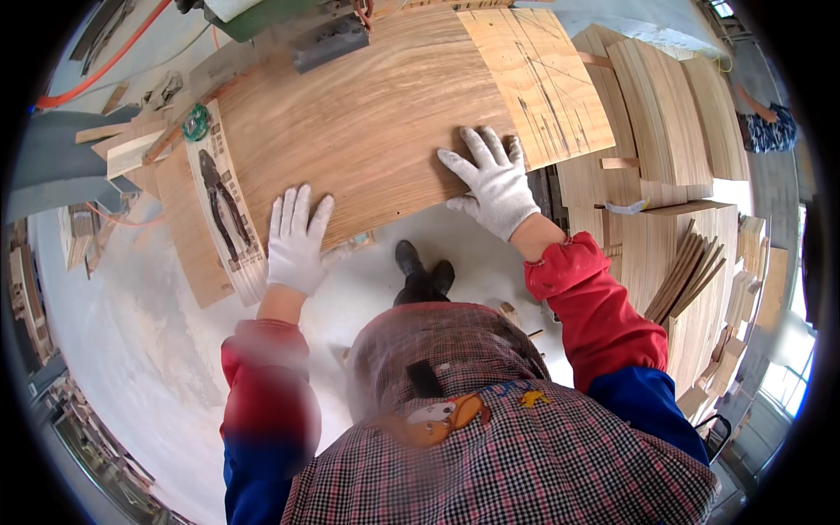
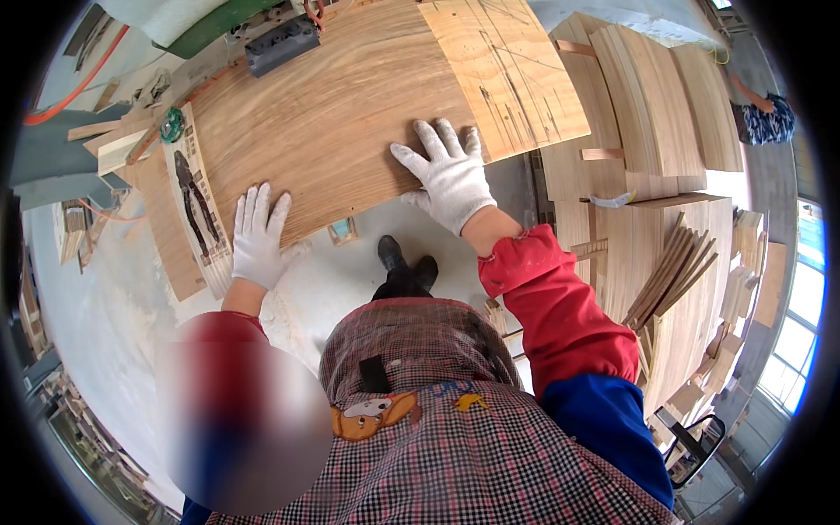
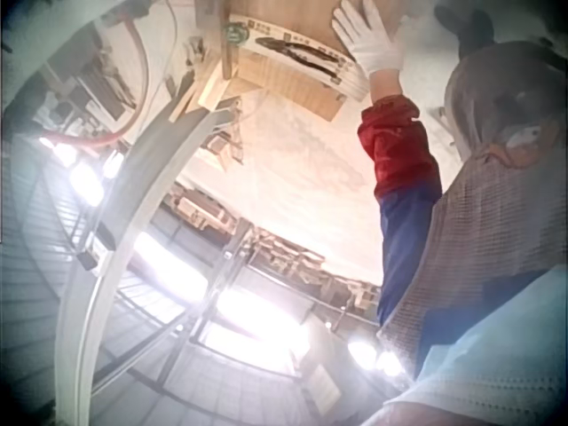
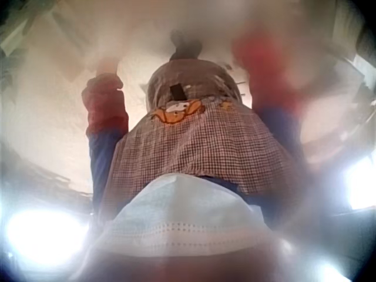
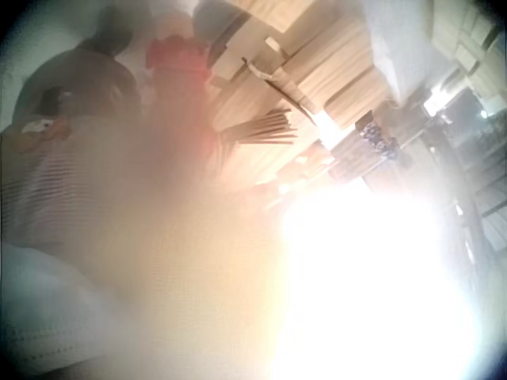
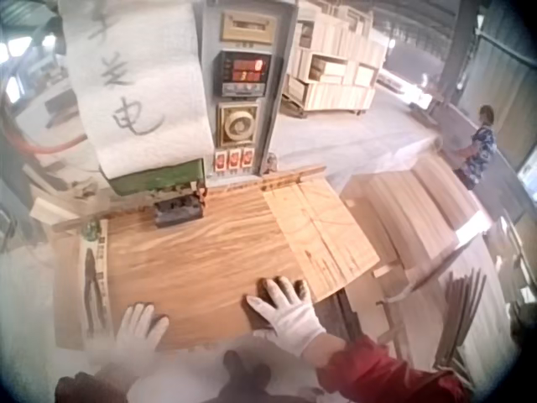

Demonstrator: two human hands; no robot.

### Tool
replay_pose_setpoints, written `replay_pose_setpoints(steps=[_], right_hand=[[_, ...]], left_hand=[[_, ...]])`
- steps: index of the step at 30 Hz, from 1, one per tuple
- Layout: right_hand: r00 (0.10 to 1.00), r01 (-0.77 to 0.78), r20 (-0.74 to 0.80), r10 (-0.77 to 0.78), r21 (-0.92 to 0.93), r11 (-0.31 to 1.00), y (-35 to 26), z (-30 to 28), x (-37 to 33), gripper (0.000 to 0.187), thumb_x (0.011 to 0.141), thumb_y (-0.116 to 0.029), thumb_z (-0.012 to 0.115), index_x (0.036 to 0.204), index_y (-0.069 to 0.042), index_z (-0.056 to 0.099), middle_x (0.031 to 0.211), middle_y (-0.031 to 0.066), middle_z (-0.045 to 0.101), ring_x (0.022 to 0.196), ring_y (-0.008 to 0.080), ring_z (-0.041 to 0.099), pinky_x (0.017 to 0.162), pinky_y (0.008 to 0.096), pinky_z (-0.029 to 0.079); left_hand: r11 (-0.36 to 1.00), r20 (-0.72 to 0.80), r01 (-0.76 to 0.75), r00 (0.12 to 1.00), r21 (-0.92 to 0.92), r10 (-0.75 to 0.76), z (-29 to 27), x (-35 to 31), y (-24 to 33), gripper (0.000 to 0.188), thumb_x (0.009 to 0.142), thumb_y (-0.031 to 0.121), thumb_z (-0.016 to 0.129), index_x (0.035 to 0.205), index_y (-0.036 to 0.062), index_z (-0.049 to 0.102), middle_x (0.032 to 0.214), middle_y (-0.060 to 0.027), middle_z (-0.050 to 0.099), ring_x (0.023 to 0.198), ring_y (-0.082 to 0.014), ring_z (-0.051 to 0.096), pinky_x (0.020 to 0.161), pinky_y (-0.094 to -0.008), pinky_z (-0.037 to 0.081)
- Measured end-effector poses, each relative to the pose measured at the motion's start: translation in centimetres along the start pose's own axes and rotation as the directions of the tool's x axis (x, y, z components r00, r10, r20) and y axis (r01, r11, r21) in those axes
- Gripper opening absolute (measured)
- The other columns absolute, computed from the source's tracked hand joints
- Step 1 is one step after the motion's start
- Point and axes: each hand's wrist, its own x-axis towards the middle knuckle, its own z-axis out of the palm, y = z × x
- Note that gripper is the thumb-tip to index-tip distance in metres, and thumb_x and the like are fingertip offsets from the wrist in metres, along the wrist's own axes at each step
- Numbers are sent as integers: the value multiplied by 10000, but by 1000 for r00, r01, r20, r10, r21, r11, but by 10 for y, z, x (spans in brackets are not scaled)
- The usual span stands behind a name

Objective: The person measures wooden boards using a tape measure, marks them with a pencil, and places them under a industrial woodworking machine.

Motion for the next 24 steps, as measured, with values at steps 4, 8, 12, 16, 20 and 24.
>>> replay_pose_setpoints(steps=[4,8,12,16,20,24], right_hand=[[1000,0,4,0,-15,1000,-1,-1,2,698,774,-467,665,1389,-287,390,1463,114,316,1363,324,280,1085,575,219],[1000,-1,6,2,-34,999,0,-1,2,696,768,-459,673,1381,-284,394,1456,109,320,1355,324,288,1078,575,233],[1000,24,-15,-24,-21,1000,-1,2,3,698,760,-443,685,1375,-281,396,1454,109,318,1359,327,275,1065,593,246],[999,19,36,-17,-50,999,-1,-2,3,720,761,-451,680,1388,-279,371,1460,112,310,1365,331,264,1053,625,239],[996,-7,90,11,-46,999,-1,-5,2,719,784,-497,634,1409,-288,346,1481,110,284,1380,323,244,1066,618,220],[998,-4,56,5,-23,1000,-5,-11,2,686,791,-455,640,1399,-287,369,1479,106,297,1373,322,266,1082,597,203]], left_hand=[[999,-21,-20,1000,45,21,8,4,-6,885,668,483,736,1378,77,400,1447,-229,305,1330,-427,280,1116,-530,189],[999,-27,-33,999,31,34,8,5,-6,879,657,499,733,1364,77,422,1444,-221,315,1326,-430,285,1114,-533,192],[999,-15,-15,1000,31,16,6,2,-6,862,659,509,726,1353,86,438,1434,-216,328,1323,-421,294,1110,-534,201],[1000,-38,-13,999,26,14,5,4,-4,841,666,504,725,1346,97,444,1423,-214,337,1321,-409,302,1105,-539,211],[999,-24,-16,1000,35,17,5,6,-4,847,667,518,721,1345,98,436,1421,-218,331,1320,-409,301,1102,-544,213],[999,-2,-2,1000,47,2,5,2,-6,857,658,505,735,1348,98,428,1424,-217,323,1329,-418,275,1111,-542,186]])
